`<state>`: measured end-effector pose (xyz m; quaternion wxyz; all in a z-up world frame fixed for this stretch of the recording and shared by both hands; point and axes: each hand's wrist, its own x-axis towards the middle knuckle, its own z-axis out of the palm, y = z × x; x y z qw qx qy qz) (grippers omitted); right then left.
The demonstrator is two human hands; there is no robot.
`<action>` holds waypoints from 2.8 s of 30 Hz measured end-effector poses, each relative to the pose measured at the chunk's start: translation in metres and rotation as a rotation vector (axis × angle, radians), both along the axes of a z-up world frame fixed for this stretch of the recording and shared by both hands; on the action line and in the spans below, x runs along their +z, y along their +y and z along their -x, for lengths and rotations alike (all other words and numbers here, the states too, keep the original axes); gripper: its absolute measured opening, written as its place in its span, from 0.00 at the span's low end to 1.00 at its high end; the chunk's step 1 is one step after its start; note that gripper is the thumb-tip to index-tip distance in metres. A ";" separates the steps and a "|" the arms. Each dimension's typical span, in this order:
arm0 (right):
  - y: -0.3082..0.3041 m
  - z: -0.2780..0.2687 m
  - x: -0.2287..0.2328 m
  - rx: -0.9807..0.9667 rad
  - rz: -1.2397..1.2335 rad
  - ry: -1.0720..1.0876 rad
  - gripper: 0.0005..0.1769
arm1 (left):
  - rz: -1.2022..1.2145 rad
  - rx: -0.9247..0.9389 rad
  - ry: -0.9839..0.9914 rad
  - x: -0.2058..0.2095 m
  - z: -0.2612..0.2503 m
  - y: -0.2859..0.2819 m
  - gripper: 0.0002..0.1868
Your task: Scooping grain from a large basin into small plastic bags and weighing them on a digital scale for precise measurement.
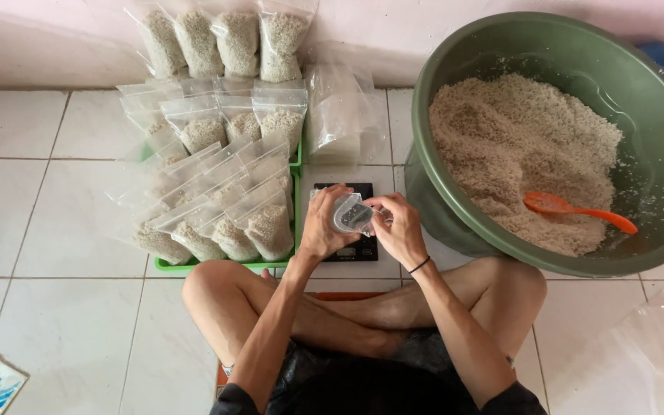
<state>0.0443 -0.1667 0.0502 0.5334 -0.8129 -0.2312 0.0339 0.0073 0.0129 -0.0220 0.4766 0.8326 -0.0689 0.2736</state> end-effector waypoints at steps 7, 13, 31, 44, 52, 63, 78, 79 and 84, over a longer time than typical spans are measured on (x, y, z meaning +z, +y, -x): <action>0.001 0.010 0.018 -0.002 0.026 -0.044 0.17 | 0.021 -0.050 -0.004 0.018 0.008 -0.009 0.59; -0.017 -0.015 -0.040 0.172 -0.295 0.184 0.27 | 0.093 -0.063 -0.020 0.017 0.004 -0.005 0.53; 0.006 -0.019 -0.112 0.420 -0.558 0.005 0.66 | 0.189 -0.188 0.204 0.041 0.016 -0.029 0.49; -0.035 -0.061 0.132 0.542 -0.634 -0.383 0.60 | 0.277 -0.511 -0.386 0.252 -0.039 -0.080 0.59; -0.166 -0.113 0.122 0.359 -0.690 0.827 0.51 | 0.322 -0.569 -0.253 0.230 -0.099 -0.151 0.53; -0.378 -0.204 -0.034 -0.162 1.524 -0.151 0.17 | -0.003 -0.366 0.158 0.181 -0.116 -0.174 0.53; -0.356 -0.225 0.029 -0.622 1.670 -0.616 0.22 | -0.196 -0.279 0.179 0.166 -0.127 -0.174 0.59; -0.333 -0.205 0.040 -0.620 1.666 -0.615 0.22 | -0.199 -0.277 0.182 0.165 -0.127 -0.174 0.59; -0.337 -0.222 -0.030 -0.409 1.628 -0.677 0.20 | -0.223 -0.292 0.154 0.172 -0.126 -0.175 0.57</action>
